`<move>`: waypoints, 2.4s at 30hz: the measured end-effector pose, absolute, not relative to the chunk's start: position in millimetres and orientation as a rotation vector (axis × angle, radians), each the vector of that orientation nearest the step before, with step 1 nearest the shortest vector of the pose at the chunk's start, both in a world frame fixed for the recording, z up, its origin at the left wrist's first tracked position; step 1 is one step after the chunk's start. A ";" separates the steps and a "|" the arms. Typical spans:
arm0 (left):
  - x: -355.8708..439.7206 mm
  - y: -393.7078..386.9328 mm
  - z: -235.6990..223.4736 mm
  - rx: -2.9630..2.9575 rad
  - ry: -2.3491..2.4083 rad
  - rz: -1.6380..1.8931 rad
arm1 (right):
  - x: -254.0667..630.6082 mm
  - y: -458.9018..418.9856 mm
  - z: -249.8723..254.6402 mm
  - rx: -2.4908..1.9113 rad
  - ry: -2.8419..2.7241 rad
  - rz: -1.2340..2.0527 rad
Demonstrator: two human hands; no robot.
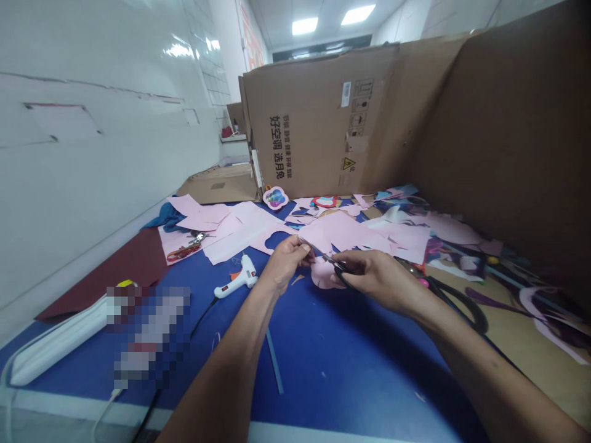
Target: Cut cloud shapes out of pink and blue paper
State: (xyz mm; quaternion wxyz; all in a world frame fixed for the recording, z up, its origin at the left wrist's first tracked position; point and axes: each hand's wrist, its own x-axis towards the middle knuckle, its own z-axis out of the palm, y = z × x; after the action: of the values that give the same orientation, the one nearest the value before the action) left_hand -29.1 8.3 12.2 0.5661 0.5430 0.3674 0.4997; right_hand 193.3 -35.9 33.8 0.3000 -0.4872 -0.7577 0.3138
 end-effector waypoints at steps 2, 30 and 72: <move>-29.2 8.6 12.1 1.281 0.865 1.173 | 193.4 -36.1 34.3 -1.269 -2.007 0.856; -24.7 8.2 10.3 1.174 0.864 1.217 | 193.6 -42.5 42.0 -1.353 -2.042 0.614; -25.4 8.3 7.9 1.123 0.853 1.209 | 194.1 -40.5 40.7 -1.333 -2.059 0.641</move>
State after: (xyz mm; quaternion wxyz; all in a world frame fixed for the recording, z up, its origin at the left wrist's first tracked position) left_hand -25.4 8.3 7.9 0.5986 0.4843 0.3678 0.5214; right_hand 194.1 -40.5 40.7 0.2987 -0.5017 -0.7751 0.2415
